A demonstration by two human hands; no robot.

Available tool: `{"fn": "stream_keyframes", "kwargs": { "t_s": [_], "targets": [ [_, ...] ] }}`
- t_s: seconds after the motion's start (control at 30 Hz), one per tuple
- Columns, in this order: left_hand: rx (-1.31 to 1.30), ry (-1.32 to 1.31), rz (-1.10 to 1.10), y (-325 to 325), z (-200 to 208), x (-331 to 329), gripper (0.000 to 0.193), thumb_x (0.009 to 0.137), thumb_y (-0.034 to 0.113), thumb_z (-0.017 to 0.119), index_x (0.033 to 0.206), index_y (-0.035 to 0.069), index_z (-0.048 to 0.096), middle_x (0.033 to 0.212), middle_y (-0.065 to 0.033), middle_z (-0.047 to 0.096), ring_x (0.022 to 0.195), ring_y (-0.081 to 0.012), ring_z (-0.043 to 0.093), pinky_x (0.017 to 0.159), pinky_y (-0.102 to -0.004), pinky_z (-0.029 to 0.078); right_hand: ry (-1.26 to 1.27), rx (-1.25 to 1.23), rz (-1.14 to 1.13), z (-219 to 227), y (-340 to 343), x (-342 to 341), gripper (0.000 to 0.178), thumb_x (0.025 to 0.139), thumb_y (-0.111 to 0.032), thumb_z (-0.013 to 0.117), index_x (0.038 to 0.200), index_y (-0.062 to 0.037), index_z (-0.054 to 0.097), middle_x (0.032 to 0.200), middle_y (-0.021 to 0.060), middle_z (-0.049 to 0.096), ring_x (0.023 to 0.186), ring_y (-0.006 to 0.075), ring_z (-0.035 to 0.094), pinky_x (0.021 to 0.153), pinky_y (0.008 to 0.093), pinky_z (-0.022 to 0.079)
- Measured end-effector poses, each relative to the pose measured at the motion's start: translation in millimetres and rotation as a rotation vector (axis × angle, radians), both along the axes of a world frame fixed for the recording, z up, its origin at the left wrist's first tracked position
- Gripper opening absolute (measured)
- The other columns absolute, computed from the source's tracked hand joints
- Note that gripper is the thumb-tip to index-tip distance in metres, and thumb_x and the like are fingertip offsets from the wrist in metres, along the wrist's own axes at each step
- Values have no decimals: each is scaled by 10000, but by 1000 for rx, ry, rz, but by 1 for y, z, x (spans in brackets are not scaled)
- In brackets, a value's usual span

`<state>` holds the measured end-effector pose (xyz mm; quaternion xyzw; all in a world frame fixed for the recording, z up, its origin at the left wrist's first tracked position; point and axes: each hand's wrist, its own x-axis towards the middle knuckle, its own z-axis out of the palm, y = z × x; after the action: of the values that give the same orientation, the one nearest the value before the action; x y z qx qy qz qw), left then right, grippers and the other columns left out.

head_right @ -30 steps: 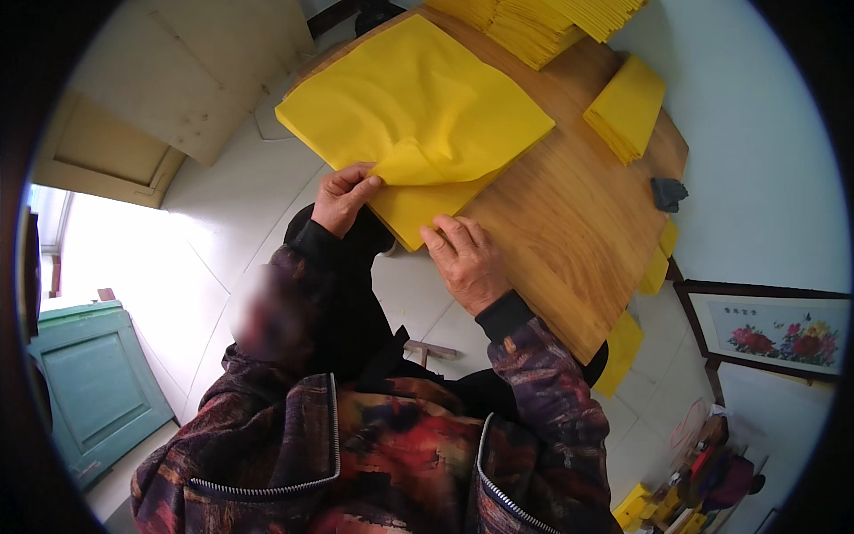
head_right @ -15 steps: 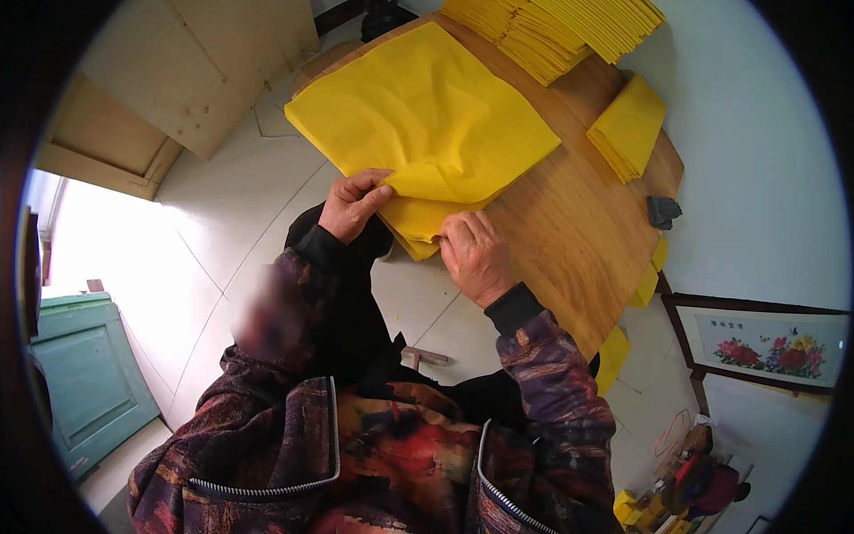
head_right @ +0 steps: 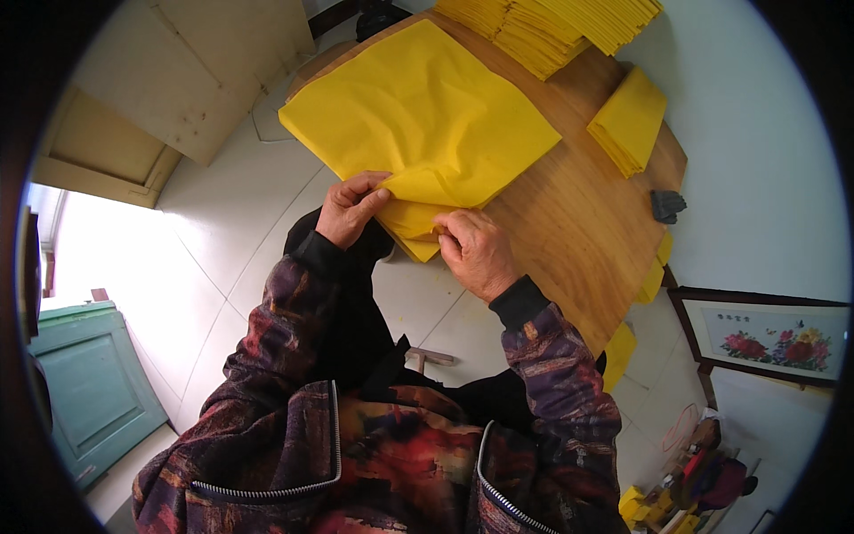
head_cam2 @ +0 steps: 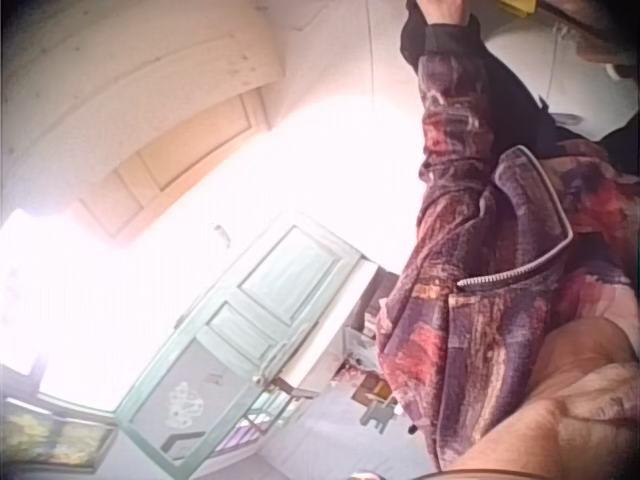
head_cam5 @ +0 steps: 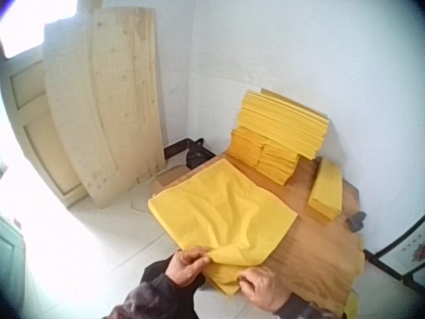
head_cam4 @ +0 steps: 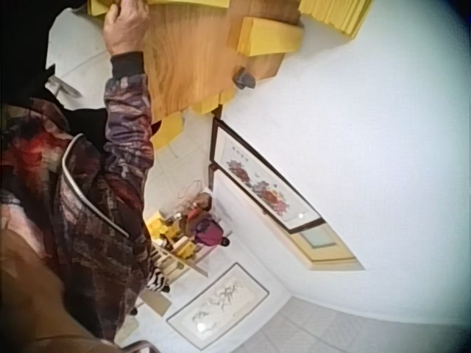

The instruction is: The person folds yellow paper sheets on a wooden table, aligning edges and creasing folds by hand. They stack the folded sheets and roll them into a cylindrical bundle.

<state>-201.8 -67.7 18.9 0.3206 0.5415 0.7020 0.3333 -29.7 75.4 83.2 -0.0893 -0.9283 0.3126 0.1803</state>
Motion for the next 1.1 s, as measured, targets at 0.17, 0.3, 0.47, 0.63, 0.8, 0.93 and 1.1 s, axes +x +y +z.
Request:
{"fn": "stream_keyframes", "kwargs": {
  "t_s": [0.17, 0.3, 0.47, 0.63, 0.8, 0.93, 1.1],
  "targets": [
    [7, 7, -1, 0, -2, 0, 238, 935, 123, 598, 1115, -29, 634, 1065, -40, 640, 1007, -119, 567, 937, -265, 420, -26, -45, 24, 1, 0, 0, 79, 774, -25, 629, 852, -36, 620, 817, 110, 626, 788, 291, 606, 681, 366, 491],
    [-8, -1, -1, -1, -1, 0, 238, 937, 131, 598, 1111, -27, 634, 1065, -39, 640, 1005, -117, 565, 938, -262, 418, -84, -232, -2, 7, 0, 1, 62, 790, -46, 643, 828, -13, 606, 797, 118, 614, 748, 285, 594, 652, 345, 477],
    [9, 61, -18, -2, 8, -1, 228, 915, 92, 591, 1106, -25, 633, 1094, -56, 631, 1041, -141, 556, 955, -271, 404, -103, -240, 1, 21, 5, -6, 92, 804, -59, 650, 810, 4, 583, 766, 128, 598, 685, 263, 572, 611, 334, 456],
    [26, 37, -129, -7, 17, -3, 215, 876, 48, 585, 1065, -31, 646, 1166, -76, 602, 1090, -167, 538, 963, -281, 396, -24, -182, -59, 35, 8, -19, 92, 844, -51, 638, 850, 13, 573, 753, 92, 577, 641, 169, 538, 585, 284, 440],
    [20, 11, -50, -1, 11, 2, 185, 839, 65, 617, 990, -33, 660, 1150, -96, 617, 1068, -178, 557, 941, -295, 412, 75, -249, -100, 32, 2, -27, 97, 865, -63, 627, 853, 12, 567, 735, 80, 565, 635, 149, 526, 578, 273, 437],
    [2, 50, -41, 1, 7, 0, 165, 867, 99, 660, 978, -22, 678, 1155, -76, 617, 1070, -175, 545, 941, -291, 410, 85, -292, -125, 28, 2, -23, 79, 852, -56, 631, 840, 3, 580, 731, 102, 583, 623, 192, 562, 571, 295, 457],
    [-61, 159, -20, 0, 11, -1, 207, 849, 121, 684, 1005, -15, 668, 1147, -89, 617, 1062, -180, 557, 934, -298, 417, 120, -288, -141, 26, 2, -23, 73, 854, -46, 629, 839, 6, 580, 731, 99, 583, 622, 186, 563, 570, 283, 456]
  ]
}}
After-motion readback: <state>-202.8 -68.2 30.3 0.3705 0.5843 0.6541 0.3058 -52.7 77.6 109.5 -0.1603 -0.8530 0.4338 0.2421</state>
